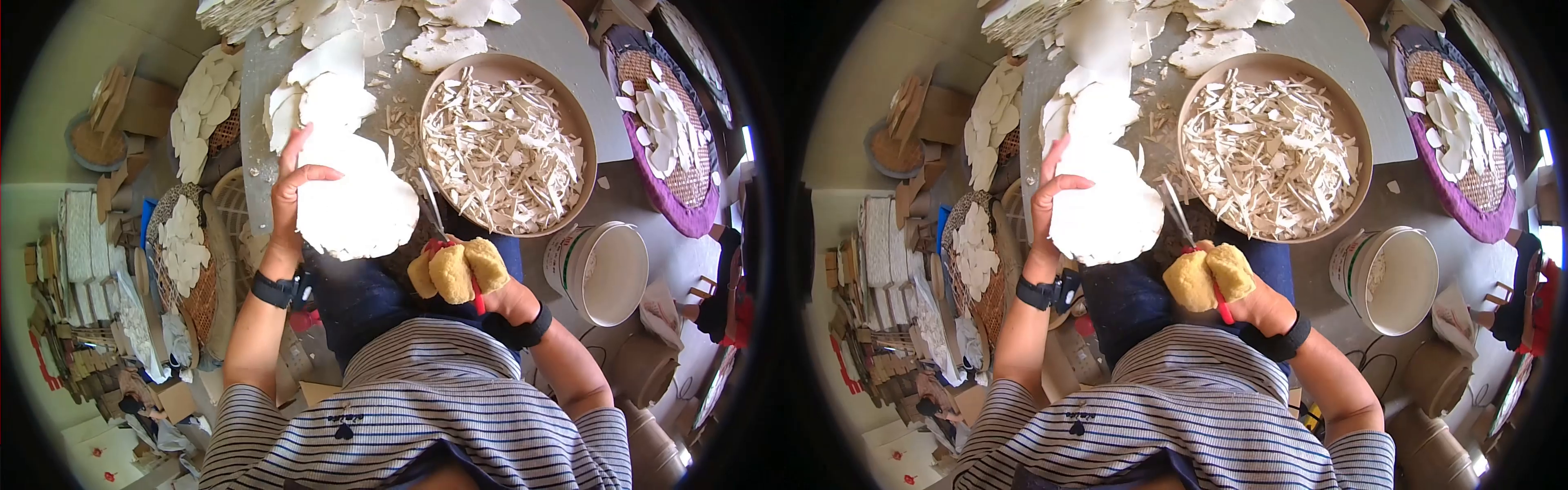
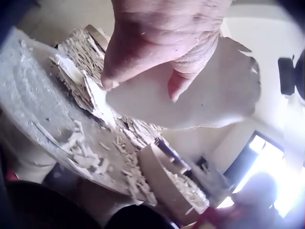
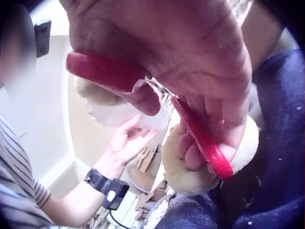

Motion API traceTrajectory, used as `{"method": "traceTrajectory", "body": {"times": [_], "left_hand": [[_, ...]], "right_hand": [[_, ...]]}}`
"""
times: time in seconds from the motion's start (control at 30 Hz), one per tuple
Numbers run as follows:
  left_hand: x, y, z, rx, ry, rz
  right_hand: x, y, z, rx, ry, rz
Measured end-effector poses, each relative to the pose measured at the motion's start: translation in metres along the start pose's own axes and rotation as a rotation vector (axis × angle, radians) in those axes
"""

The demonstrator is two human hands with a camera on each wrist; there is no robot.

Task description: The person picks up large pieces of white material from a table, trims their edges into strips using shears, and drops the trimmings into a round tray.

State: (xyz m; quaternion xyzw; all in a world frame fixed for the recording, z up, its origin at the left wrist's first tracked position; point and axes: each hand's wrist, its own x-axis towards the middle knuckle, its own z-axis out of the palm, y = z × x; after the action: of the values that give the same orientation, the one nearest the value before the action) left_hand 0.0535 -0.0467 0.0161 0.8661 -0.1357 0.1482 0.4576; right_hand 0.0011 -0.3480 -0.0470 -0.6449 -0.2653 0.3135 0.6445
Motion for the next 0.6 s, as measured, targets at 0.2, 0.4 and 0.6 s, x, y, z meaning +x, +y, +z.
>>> {"method": "traceTrajectory", "body": {"times": [0.2,0.4,0.6], "left_hand": [[0.011,0.002,0.002,-0.017,-0.008,0.026],[0.017,0.01,0.005,0.021,-0.081,0.056],[0.021,0.008,0.009,-0.059,-0.098,0.028]], "right_hand": [[0.003,-0.019,-0.006,-0.066,-0.068,-0.046],[0.007,-0.032,-0.007,-0.07,0.04,-0.185],[-0.001,-0.041,-0.01,-0.171,0.052,-0.136]]}}
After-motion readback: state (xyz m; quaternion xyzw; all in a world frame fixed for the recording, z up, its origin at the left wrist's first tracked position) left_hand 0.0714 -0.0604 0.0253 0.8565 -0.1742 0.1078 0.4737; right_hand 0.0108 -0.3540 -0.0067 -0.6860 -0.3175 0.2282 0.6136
